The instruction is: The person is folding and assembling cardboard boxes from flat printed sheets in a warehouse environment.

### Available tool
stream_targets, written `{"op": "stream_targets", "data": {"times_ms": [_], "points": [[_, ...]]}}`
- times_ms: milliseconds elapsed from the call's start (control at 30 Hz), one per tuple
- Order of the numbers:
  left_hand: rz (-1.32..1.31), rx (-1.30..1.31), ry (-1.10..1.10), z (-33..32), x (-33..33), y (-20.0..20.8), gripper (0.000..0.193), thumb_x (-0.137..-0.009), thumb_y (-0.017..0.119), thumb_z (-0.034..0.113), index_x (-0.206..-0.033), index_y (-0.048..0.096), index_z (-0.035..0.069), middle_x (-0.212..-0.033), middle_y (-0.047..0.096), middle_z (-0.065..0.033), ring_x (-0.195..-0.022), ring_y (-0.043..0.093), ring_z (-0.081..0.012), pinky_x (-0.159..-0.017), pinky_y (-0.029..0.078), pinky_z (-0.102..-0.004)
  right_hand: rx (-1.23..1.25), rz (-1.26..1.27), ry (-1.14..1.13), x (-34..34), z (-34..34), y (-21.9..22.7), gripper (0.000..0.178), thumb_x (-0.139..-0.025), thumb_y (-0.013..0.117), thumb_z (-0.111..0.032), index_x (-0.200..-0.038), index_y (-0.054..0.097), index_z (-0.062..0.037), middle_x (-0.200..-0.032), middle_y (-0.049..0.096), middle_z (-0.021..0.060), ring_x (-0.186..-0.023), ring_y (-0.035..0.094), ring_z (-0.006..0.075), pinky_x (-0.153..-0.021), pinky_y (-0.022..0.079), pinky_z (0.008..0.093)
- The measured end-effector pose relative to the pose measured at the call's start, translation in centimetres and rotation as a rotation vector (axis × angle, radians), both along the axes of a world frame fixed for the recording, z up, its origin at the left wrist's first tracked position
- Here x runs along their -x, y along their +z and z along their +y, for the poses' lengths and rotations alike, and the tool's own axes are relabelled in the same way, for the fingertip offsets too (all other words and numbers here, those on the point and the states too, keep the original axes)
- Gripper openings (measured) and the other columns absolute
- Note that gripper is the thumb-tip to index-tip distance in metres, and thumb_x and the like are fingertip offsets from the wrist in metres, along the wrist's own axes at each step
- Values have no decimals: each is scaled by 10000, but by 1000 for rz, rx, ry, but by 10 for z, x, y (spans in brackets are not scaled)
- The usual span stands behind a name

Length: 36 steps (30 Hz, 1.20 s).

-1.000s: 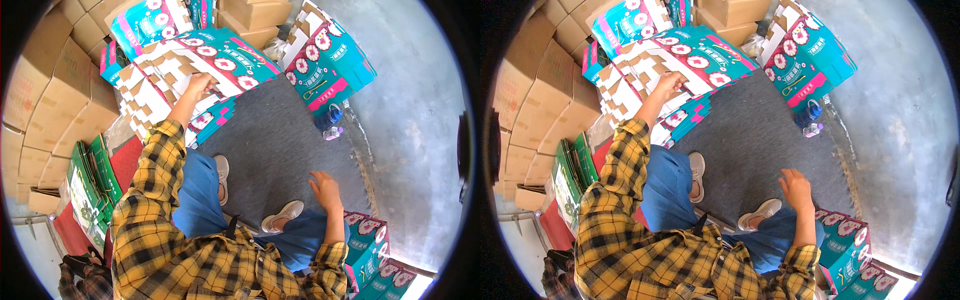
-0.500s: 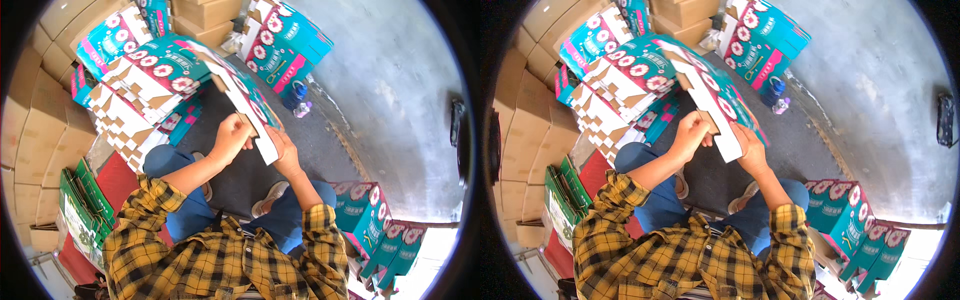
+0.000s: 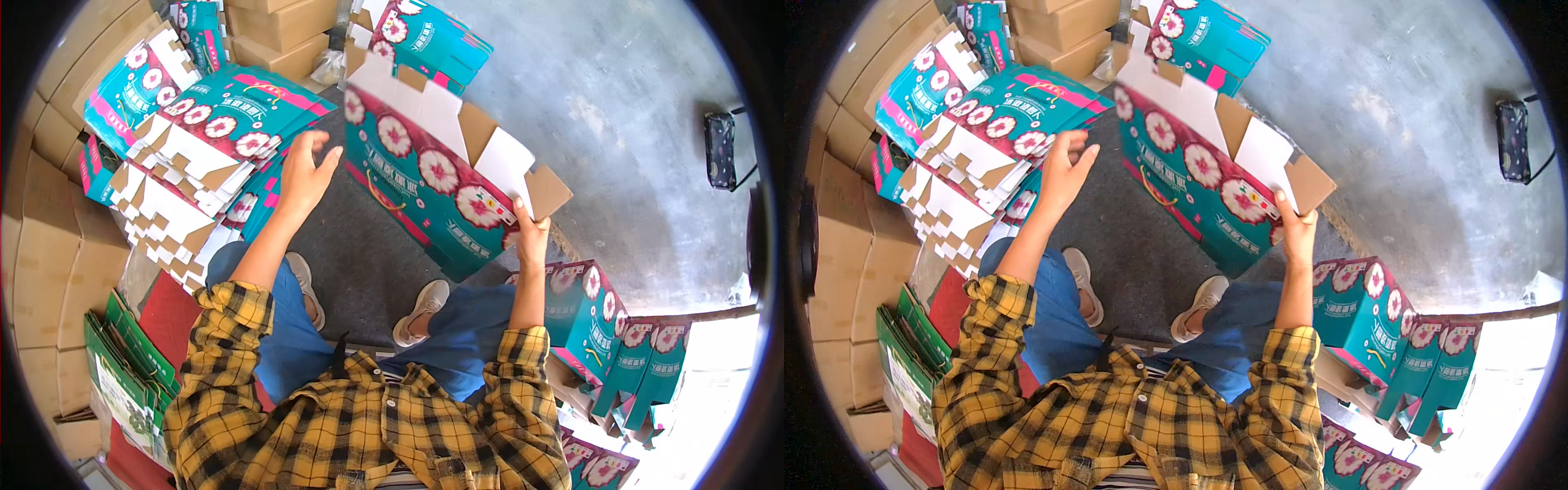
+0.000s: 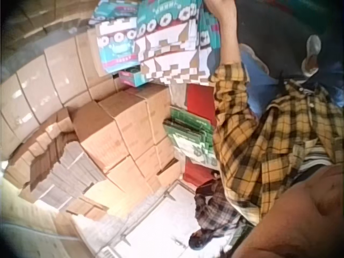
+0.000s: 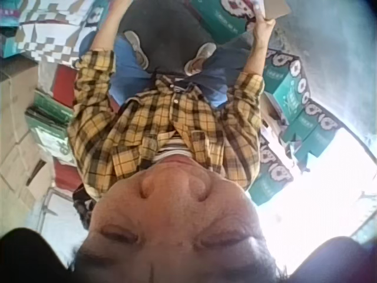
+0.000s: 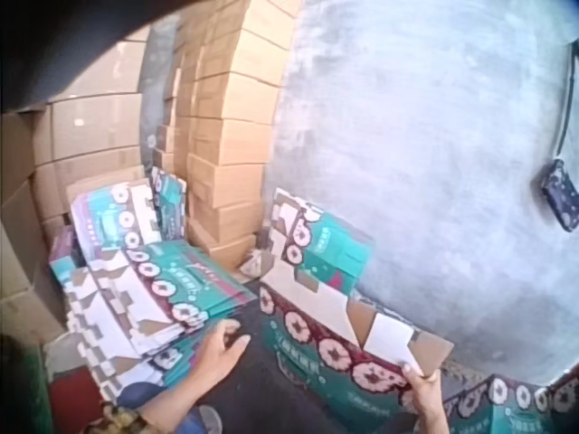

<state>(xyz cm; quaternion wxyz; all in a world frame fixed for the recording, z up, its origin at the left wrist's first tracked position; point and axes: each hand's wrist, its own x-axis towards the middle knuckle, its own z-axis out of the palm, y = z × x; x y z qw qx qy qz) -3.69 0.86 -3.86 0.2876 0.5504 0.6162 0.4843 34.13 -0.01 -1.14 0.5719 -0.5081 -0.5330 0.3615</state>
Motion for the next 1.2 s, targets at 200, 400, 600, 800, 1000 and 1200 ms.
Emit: {"op": "stream_targets", "data": {"times_ms": [200, 400, 600, 800, 1000, 1200], "points": [[644, -471, -95, -6, 12, 25, 673, -751, 726, 329, -1302, 465, 43, -1345, 466, -160, -1260, 413, -336, -1045, 322, -418, 66, -178, 240, -20, -13, 6, 321, -793, 722, -121, -1088, 644, -22, -946, 650, -20, -854, 561, 65, -766, 448, 237], [382, 280, -763, -9, 30, -1, 411, -883, 592, 306, -1166, 575, 9, -1042, 656, -149, -904, 636, -295, -815, 486, -340, 59, -339, 306, -18, 2, 7, 264, -785, 726, -131, -1023, 671, -31, -763, 609, -63, -610, 472, 24, -526, 378, 200], [26, 383, -636, -3, -6, -7, 318, -946, 497, 285, -1018, 597, -8, -742, 606, -56, -654, 625, -115, -540, 481, -240, -194, -556, -225, -13, 46, -32, 433, -869, 652, -196, -1225, 516, 10, -1136, 578, 132, -1015, 562, 196, -888, 451, 322], [-156, 246, -452, -12, -52, -23, 314, -942, 498, 263, -960, 581, -39, -678, 618, -101, -546, 649, -145, -471, 484, -250, 297, -331, 394, 73, 11, -42, 804, -840, 621, -482, -1401, 297, -7, -1260, 509, 225, -1108, 554, 280, -906, 453, 354], [-85, 186, -407, -27, -91, -34, 232, -934, 520, 199, -922, 578, -26, -658, 604, -71, -500, 593, -115, -468, 458, -267, 189, -396, 306, 89, 23, -58, 651, -851, 600, -395, -1331, 382, -12, -1182, 566, 226, -1062, 581, 333, -882, 456, 410], [154, -12, -324, -23, -101, -54, 380, -857, 525, 173, -1204, 495, 23, -997, 622, -185, -922, 591, -413, -784, 485, -451, 267, -413, 291, 81, 34, -83, 413, -839, 532, -207, -1205, 488, -20, -977, 639, 214, -965, 620, 351, -856, 468, 437]]}}
